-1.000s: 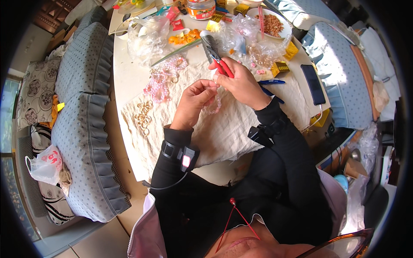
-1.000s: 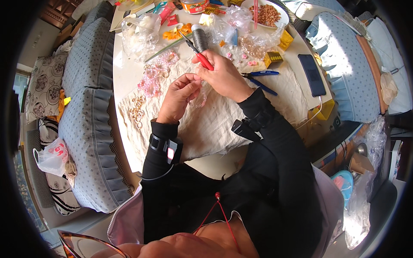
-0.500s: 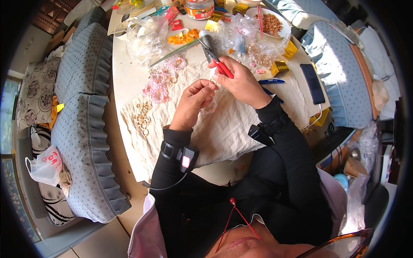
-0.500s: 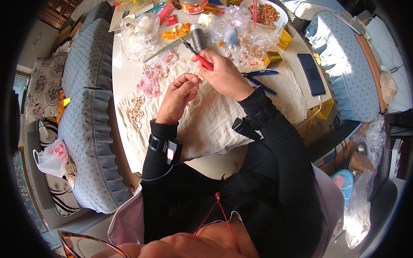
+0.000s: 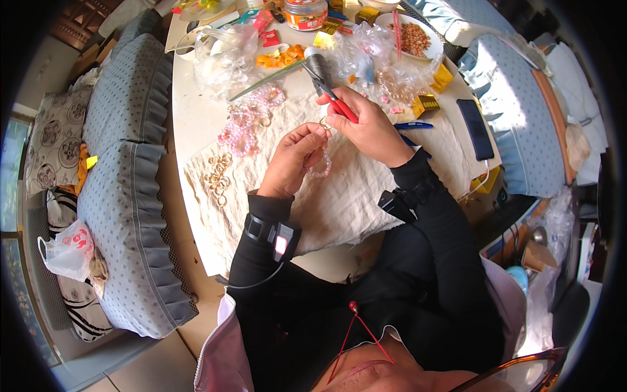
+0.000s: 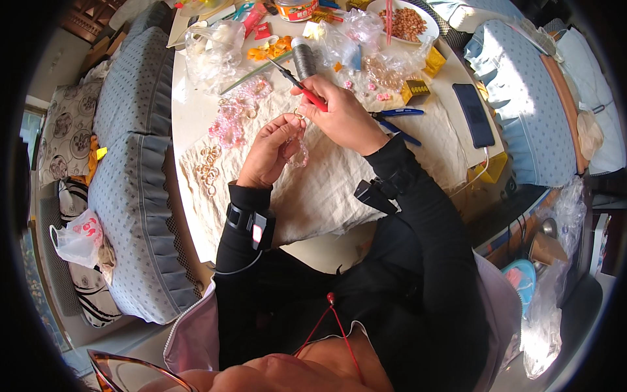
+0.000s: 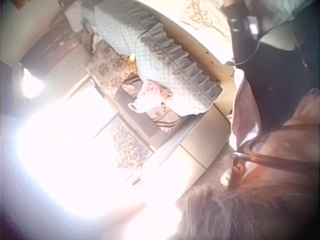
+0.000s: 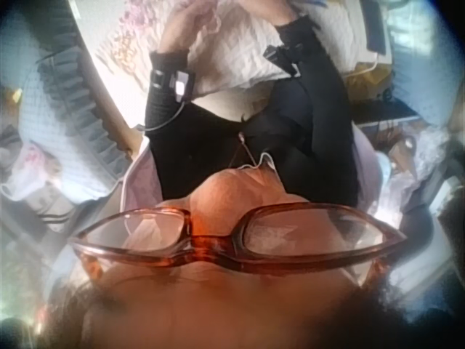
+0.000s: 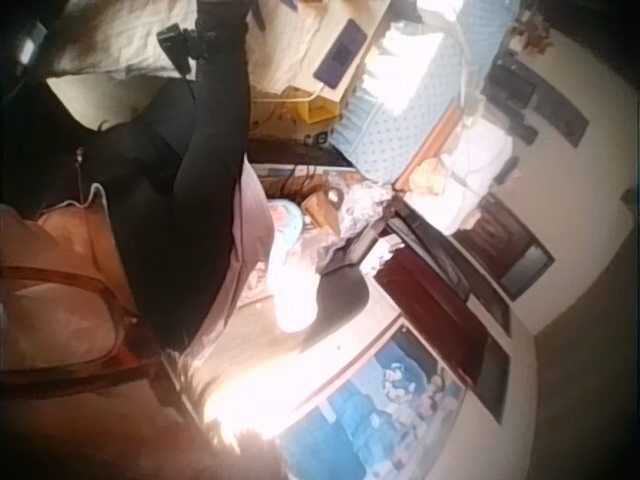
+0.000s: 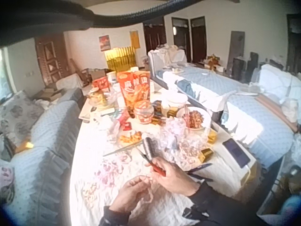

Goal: The person threads pink beads onto a clear elastic cord, ties the ends, and attaches a metal keyring using pliers. The finished keychain is placed on the table among other completed pieces.

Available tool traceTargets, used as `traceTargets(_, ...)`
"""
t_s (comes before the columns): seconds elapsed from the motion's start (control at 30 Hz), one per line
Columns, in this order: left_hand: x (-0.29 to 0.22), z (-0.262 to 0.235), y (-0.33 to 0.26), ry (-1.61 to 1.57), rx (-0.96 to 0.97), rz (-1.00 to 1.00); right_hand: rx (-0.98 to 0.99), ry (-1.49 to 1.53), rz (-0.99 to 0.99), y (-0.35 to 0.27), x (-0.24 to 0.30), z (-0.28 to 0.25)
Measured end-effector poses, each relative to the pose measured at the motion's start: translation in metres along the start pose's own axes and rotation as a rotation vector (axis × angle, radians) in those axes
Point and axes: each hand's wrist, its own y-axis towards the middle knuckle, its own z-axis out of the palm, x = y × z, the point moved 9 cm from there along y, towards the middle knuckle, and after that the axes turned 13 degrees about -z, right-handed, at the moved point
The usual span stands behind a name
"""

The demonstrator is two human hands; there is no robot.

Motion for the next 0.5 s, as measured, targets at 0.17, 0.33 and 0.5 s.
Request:
traceTargets(0.17,0.002,-0.002,0.0,-0.122,0.004,-0.025,0.029,-0.077,-0.172,-0.003,0.017,0.001)
traceTargets(0.33,-0.011,0.0,-0.005,0.087,-0.056,0.158,-0.015,-0.06,-0.1,-0.002,0.01,-0.001)
traceTargets(0.5,-0.018,0.002,-0.009,0.332,-0.202,0.284,-0.081,0.124,0.089,-0.002,-0.008,-0.005)
